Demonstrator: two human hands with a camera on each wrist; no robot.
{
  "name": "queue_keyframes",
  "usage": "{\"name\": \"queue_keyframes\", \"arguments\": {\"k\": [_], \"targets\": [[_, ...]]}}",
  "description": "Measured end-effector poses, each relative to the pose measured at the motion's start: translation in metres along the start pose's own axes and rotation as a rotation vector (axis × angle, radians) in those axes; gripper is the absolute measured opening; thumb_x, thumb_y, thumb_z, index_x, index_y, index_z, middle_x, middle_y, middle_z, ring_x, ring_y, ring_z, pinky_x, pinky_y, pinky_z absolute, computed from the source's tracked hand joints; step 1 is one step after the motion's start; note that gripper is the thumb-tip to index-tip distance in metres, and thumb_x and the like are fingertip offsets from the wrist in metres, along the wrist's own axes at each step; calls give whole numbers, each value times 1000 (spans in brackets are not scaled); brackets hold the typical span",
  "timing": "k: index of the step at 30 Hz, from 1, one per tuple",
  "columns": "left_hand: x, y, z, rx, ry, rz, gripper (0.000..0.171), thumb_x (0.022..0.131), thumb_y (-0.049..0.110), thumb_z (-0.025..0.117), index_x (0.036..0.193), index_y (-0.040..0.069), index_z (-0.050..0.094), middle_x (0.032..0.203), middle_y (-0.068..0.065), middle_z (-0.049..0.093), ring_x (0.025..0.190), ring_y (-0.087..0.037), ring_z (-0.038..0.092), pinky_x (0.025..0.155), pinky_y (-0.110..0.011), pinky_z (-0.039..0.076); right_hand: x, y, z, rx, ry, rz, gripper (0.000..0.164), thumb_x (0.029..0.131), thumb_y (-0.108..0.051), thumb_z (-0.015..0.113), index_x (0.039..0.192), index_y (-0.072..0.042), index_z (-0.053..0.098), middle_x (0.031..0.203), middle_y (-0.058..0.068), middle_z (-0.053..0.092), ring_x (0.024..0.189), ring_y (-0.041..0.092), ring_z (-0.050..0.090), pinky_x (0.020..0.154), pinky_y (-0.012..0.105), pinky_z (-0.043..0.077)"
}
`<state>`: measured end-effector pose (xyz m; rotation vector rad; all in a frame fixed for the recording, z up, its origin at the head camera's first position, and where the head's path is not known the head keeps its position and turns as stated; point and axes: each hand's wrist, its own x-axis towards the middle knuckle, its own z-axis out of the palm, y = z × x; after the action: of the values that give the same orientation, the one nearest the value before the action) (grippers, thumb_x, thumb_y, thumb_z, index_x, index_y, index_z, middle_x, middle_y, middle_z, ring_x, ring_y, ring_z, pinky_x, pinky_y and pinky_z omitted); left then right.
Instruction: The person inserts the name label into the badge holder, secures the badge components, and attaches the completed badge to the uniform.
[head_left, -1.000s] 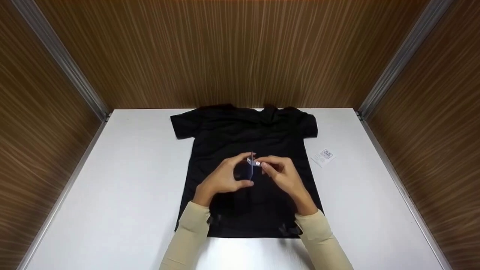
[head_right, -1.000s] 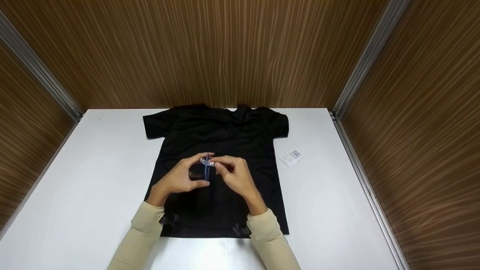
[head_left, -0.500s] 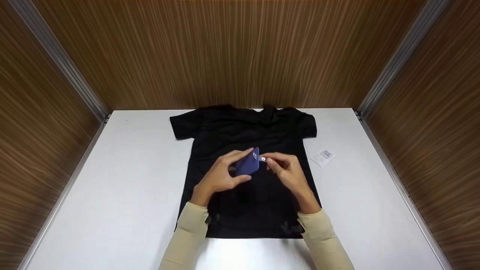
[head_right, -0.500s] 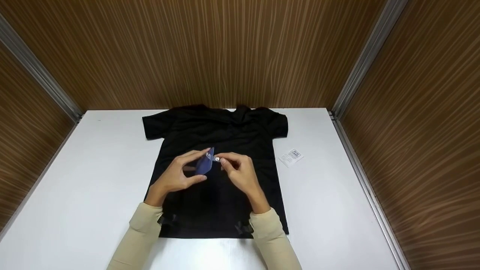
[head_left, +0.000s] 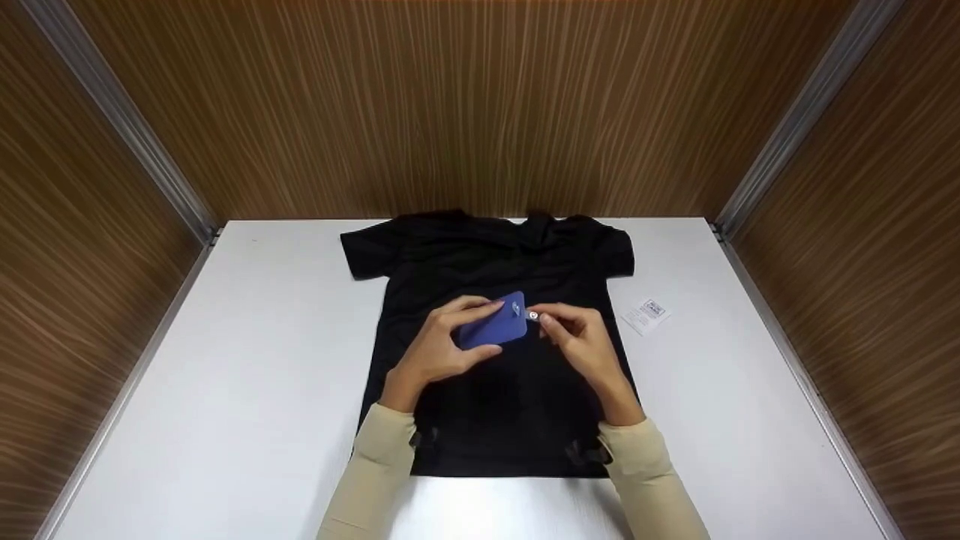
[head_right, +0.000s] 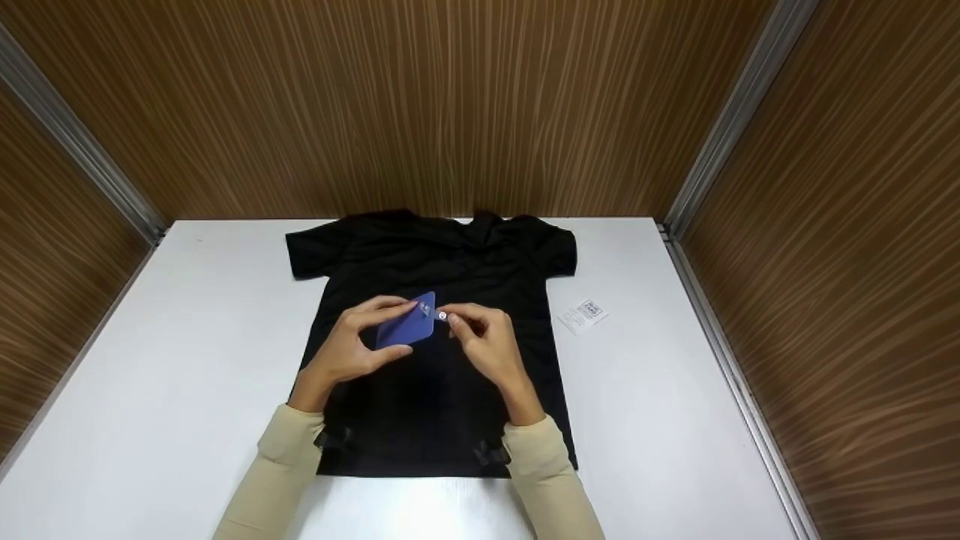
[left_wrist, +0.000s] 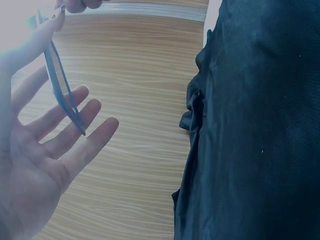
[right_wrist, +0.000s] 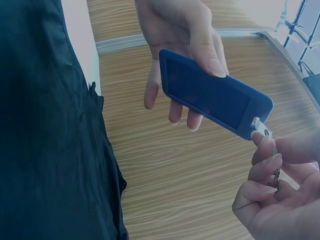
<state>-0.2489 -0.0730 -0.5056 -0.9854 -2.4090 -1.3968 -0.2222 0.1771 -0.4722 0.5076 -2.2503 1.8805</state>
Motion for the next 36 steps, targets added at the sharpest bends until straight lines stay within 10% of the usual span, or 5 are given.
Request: {"name": "queue_keyframes", "arguments": {"k": [36], "targets": [[-1, -2, -8, 8, 35, 91, 50, 77, 30, 92, 123, 17, 78, 133, -12, 70, 123, -31, 67, 106, -50, 53, 1, 8, -12, -210, -102, -37, 14, 96, -1, 67, 99, -2, 81, 74, 17, 70, 65, 10, 59, 56, 18, 42]]}}
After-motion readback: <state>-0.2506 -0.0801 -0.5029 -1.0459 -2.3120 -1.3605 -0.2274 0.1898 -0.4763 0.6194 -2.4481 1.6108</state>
